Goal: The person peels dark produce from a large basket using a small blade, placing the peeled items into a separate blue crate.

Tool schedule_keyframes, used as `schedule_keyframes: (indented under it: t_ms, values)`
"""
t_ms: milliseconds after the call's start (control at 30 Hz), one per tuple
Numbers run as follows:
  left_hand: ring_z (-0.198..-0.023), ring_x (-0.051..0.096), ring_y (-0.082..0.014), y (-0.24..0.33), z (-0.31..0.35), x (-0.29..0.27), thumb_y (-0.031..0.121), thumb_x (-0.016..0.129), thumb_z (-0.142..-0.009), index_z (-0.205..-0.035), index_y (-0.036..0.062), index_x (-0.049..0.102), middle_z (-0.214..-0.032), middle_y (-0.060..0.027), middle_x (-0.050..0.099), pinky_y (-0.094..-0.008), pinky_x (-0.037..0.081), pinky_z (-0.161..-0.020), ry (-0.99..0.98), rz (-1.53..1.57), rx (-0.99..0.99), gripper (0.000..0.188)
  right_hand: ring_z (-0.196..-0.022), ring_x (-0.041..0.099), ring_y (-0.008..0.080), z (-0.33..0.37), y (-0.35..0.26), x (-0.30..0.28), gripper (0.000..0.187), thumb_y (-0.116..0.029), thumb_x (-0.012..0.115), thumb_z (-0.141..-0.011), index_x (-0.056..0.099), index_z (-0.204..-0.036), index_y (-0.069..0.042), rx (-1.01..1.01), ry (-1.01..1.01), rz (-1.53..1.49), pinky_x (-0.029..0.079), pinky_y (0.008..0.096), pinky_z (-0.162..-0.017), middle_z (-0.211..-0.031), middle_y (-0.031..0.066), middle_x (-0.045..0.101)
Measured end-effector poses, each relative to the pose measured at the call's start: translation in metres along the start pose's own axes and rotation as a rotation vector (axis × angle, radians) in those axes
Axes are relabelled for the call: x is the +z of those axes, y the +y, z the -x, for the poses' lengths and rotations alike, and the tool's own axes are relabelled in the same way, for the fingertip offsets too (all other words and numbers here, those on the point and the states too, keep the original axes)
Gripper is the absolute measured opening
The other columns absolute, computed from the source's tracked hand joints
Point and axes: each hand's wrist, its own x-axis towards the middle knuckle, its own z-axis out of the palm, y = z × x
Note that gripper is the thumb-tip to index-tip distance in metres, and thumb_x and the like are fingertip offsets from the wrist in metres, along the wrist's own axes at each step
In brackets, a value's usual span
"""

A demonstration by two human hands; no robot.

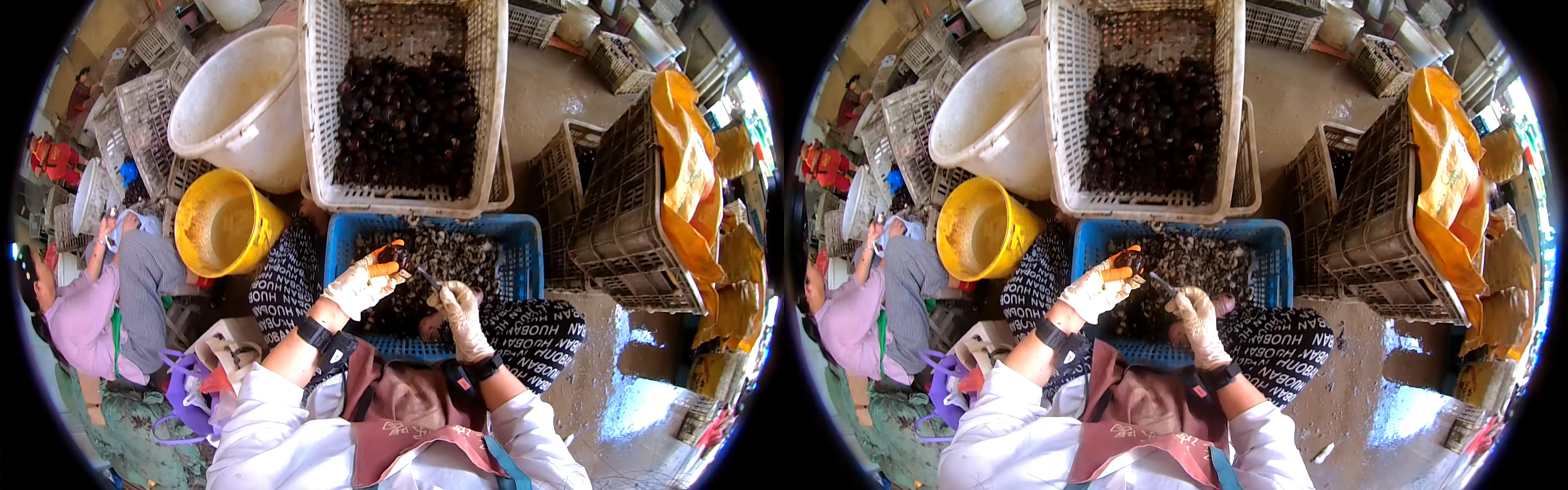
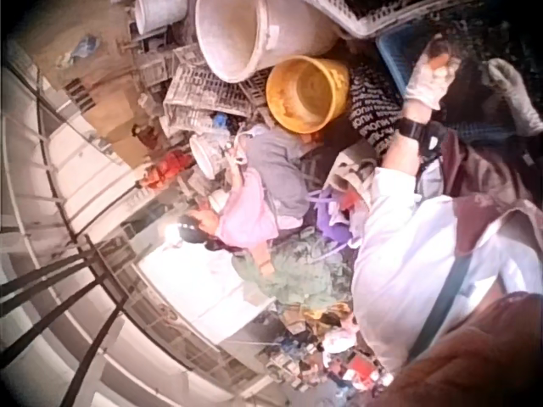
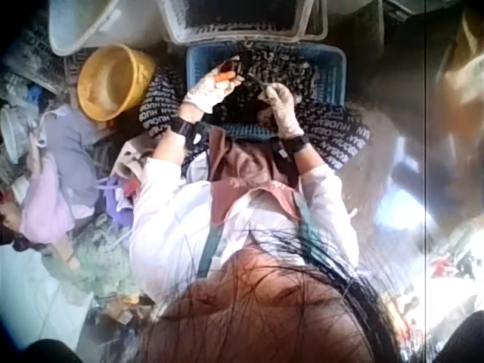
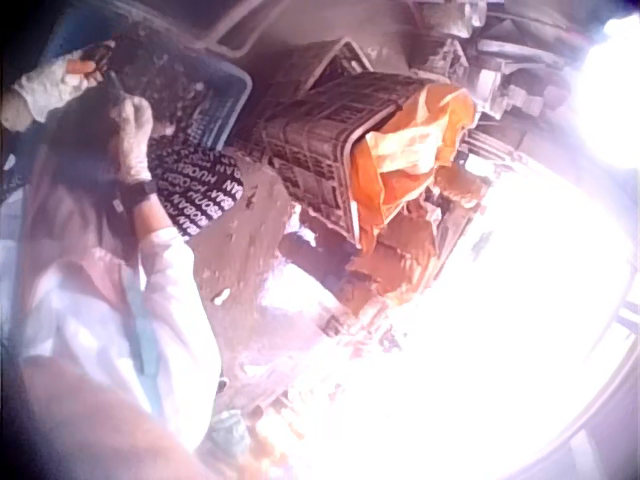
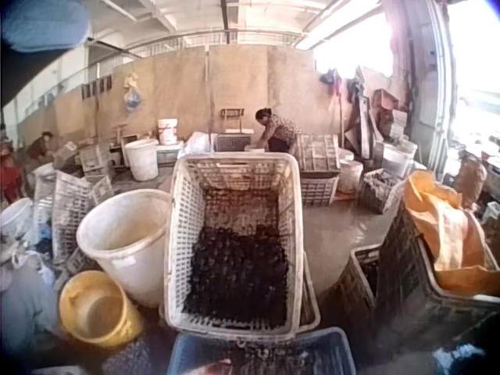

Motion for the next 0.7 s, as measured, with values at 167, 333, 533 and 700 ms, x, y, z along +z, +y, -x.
schedule_keyframes:
  t_ms: [167, 333, 533, 700]
  values:
    - [-0.086, 0.066, -0.0245, -0.02, 0.024, 0.006, 0.012, 0.048, -0.094, -0.129, 0.0106, 0.05, -0.112, -0.0088, 0.063, -0.0277, 0.053, -0.066, 0.074, -0.225, 0.101, 0.035, -0.077, 0.056, 0.0096, 0.001, -0.013, 0.01, 0.022, -0.013, 0.063, -0.088, 0.058, -0.105, 0.001, -0.007, 0.009, 0.083, 0.046, 0.0237, -0.073, -0.086, 0.0027, 0.062]
    - [-0.089, 0.06, -0.0115, -0.026, 0.035, 0.01, -0.006, 0.07, -0.075, -0.127, 0.014, 0.051, -0.107, 0.0005, 0.06, -0.0253, 0.052, -0.078, 0.125, -0.557, 0.304, 0.059, -0.076, 0.056, 0.0073, 0.005, -0.012, 0.014, 0.021, -0.011, 0.066, -0.086, 0.062, -0.104, 0.0, -0.054, 0.055, 0.181, 0.046, 0.0218, -0.071, -0.086, 0.0011, 0.063]
    - [-0.101, 0.054, -0.0113, -0.035, 0.027, -0.008, -0.009, 0.071, -0.073, -0.125, 0.0014, 0.051, -0.117, -0.0031, 0.056, -0.0249, 0.049, -0.087, 0.077, -0.566, 0.511, 0.057, -0.073, 0.054, 0.0056, 0.009, -0.025, 0.008, 0.017, -0.008, 0.068, -0.084, 0.066, -0.099, -0.001, 0.004, 0.099, 0.254, 0.047, 0.0208, -0.066, -0.085, -0.0003, 0.064]
    - [-0.101, 0.054, -0.0112, -0.037, 0.03, -0.005, -0.009, 0.072, -0.072, -0.125, -0.001, 0.051, -0.118, -0.0034, 0.056, -0.0237, 0.048, -0.087, 0.092, -0.933, 0.669, 0.057, -0.065, 0.054, 0.0052, 0.002, -0.022, 0.003, 0.019, -0.008, 0.068, -0.083, 0.067, -0.101, -0.001, -0.163, 0.097, 0.515, 0.047, 0.0209, -0.06, -0.081, 0.0002, 0.065]
